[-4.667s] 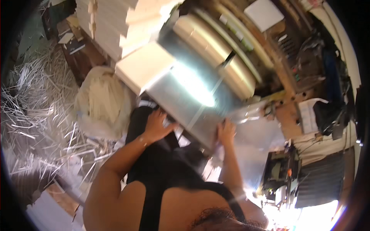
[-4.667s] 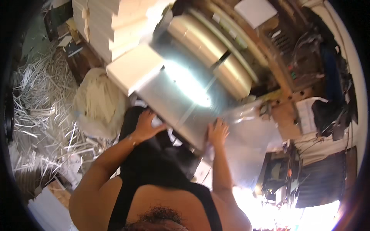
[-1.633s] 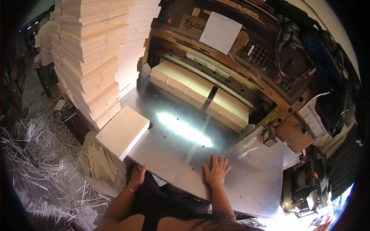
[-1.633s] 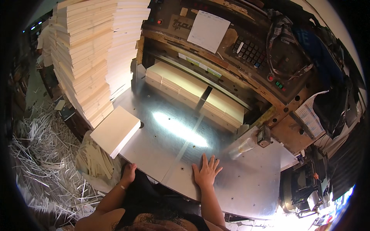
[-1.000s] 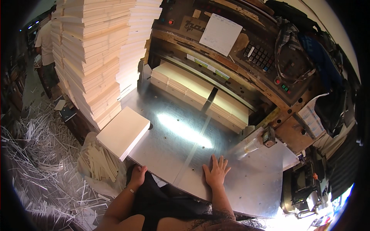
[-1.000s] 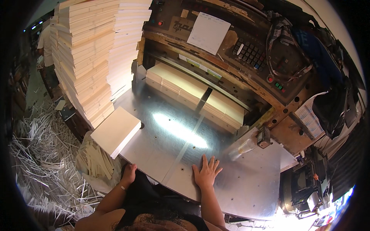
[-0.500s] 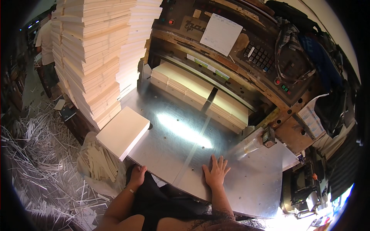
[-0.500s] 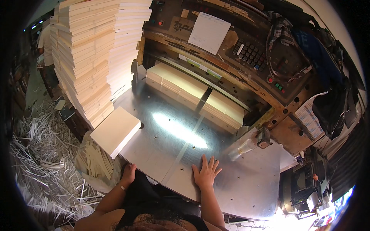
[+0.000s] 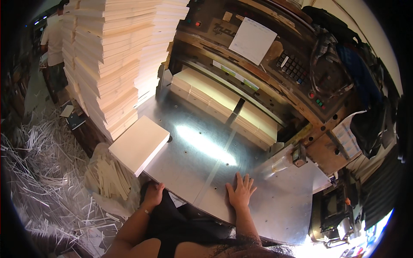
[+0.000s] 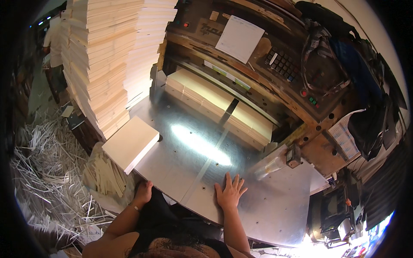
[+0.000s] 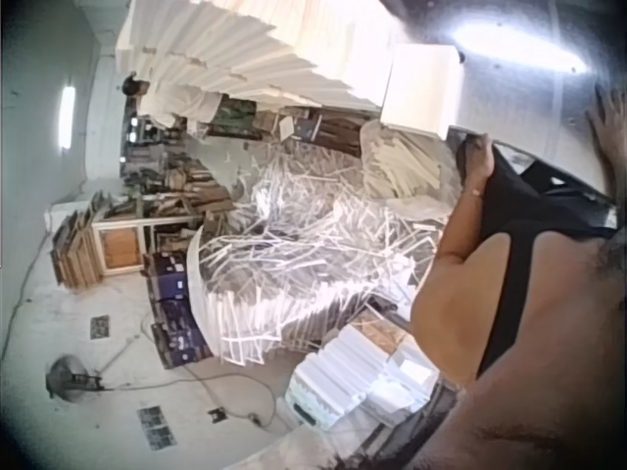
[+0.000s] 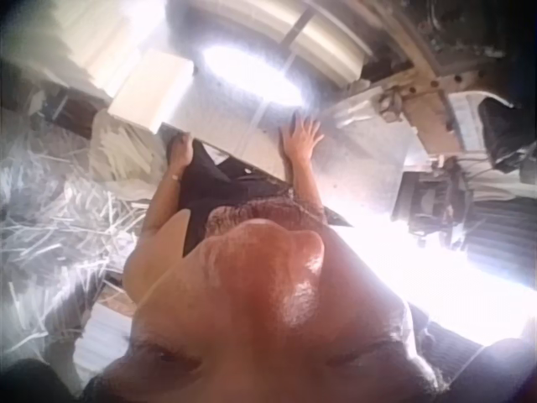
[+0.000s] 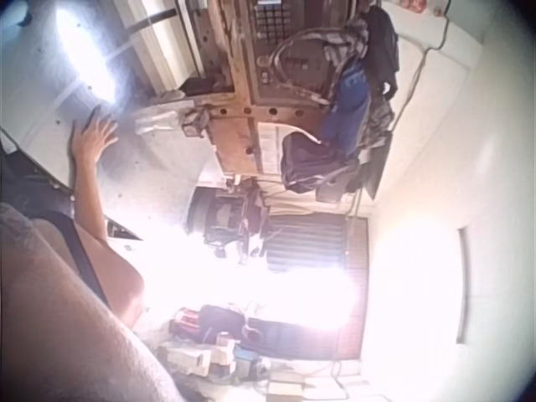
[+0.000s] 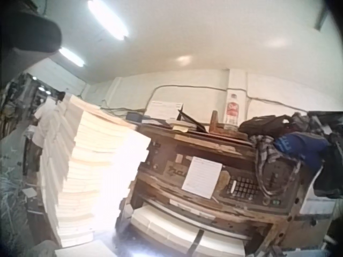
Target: The person aligns stacks of paper on a large industrial paper cutting machine, pushes them under the blade to be trimmed, and سپس removes the trimmed blocks of paper to a side stack.
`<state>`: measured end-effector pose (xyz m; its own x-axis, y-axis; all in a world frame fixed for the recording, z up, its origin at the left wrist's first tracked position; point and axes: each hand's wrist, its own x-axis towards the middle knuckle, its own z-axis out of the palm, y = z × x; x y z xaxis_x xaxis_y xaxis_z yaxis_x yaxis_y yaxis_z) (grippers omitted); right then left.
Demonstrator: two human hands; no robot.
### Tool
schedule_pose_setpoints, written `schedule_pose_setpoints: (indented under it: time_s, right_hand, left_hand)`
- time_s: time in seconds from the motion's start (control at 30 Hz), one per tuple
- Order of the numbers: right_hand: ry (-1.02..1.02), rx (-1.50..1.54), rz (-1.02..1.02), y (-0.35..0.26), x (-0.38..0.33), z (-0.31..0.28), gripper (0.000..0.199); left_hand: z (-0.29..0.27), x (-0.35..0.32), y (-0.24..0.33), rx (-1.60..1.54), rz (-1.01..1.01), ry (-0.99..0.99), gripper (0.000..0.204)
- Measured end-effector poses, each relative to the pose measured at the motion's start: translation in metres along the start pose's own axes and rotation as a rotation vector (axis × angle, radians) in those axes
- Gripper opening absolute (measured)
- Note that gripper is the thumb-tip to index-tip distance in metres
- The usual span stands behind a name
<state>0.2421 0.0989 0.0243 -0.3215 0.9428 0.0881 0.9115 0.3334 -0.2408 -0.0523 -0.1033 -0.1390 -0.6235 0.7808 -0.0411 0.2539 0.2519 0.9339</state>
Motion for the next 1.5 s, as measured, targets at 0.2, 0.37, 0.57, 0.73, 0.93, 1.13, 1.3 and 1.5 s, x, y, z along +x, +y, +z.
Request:
schedule_pose_setpoints:
  time_s: [0.2,0.37,0.57,0.73,0.93,1.13,1.3,1.5]
  right_hand:
    - [-0.006,-0.033,0.004,0.003,-0.001,0.001,0.078]
    - [-0.006,-0.050,-0.010,0.004,0.002,0.006,0.077]
    - [-0.036,-0.067,0.004,0.000,0.015,-0.005,0.078]
    - [0.112,-0.182,-0.430,-0.022,0.088,-0.047,0.086]
    - [0.386,-0.307,-0.846,-0.206,0.172,-0.158,0.085]
    - [0.750,-0.478,-0.944,-0.333,0.272,-0.232,0.079]
    - [0.904,-0.675,-0.778,-0.423,0.336,-0.271,0.079]
    - [0.944,-0.863,-0.620,-0.443,0.362,-0.289,0.081]
  left_hand:
    - [0.029,-0.042,0.033,-0.211,0.161,0.179,0.035]
    - [0.062,-0.052,0.063,-0.379,-0.150,0.013,0.058]
    - [0.093,-0.004,0.027,-0.059,0.311,0.139,0.053]
    - [0.090,0.006,0.022,0.143,0.395,-0.103,0.037]
    - [0.119,0.010,-0.023,-0.669,-0.124,-0.183,0.035]
    - [0.098,0.008,-0.001,-0.532,-0.148,-0.423,0.040]
    - [0.091,0.012,-0.017,-0.217,0.202,-0.457,0.053]
    - [0.062,0.008,0.020,-0.362,0.084,-0.494,0.060]
